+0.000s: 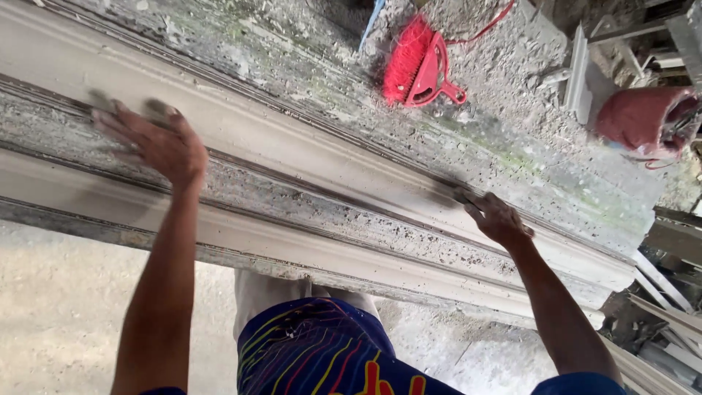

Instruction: The person scrubs a long white molding piece with a small brush, then uses a red dustpan to wipe the surface. The person works along the length of the molding, repeatedly scrubbing and wiping different sections.

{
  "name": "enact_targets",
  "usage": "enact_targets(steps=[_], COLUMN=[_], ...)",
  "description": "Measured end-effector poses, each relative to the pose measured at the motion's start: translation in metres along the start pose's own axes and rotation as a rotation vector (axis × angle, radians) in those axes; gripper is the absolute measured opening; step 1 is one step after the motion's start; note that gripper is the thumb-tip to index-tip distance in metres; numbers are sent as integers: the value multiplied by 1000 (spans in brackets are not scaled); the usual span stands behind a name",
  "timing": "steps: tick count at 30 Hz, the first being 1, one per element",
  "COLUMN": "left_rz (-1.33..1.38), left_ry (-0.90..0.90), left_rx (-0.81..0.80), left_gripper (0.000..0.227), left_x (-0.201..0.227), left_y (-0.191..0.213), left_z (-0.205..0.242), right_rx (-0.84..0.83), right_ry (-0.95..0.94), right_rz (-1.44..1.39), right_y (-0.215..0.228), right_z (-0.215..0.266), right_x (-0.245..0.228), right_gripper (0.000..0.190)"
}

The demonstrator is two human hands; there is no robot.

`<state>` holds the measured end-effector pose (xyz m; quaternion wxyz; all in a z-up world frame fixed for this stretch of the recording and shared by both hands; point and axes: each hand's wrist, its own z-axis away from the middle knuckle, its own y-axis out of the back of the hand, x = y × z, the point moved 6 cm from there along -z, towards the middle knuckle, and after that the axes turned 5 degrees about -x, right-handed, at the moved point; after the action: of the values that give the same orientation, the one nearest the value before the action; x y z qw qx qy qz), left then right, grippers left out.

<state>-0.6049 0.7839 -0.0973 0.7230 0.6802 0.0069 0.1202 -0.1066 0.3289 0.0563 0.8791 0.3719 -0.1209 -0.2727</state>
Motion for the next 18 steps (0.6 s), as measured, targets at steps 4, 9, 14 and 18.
enact_targets(steps=[4, 9, 14, 18], left_rz=[253, 298, 206, 237], left_ry=[-95, -160, -152, -134], left_rx=[-49, 78, 25, -6], left_gripper=[91, 89, 94, 96], left_x=[21, 31, 18, 15], left_y=[39, 40, 26, 21], left_z=[2, -3, -3, -1], right_rx=[-102, 493, 138, 246], right_ry=[104, 760, 819, 861], right_rz=[-47, 221, 350, 210], right_y=[37, 43, 104, 90], right_z=[-38, -138, -165, -131], right_x=[-122, -318, -477, -368], right_gripper=[50, 16, 33, 18])
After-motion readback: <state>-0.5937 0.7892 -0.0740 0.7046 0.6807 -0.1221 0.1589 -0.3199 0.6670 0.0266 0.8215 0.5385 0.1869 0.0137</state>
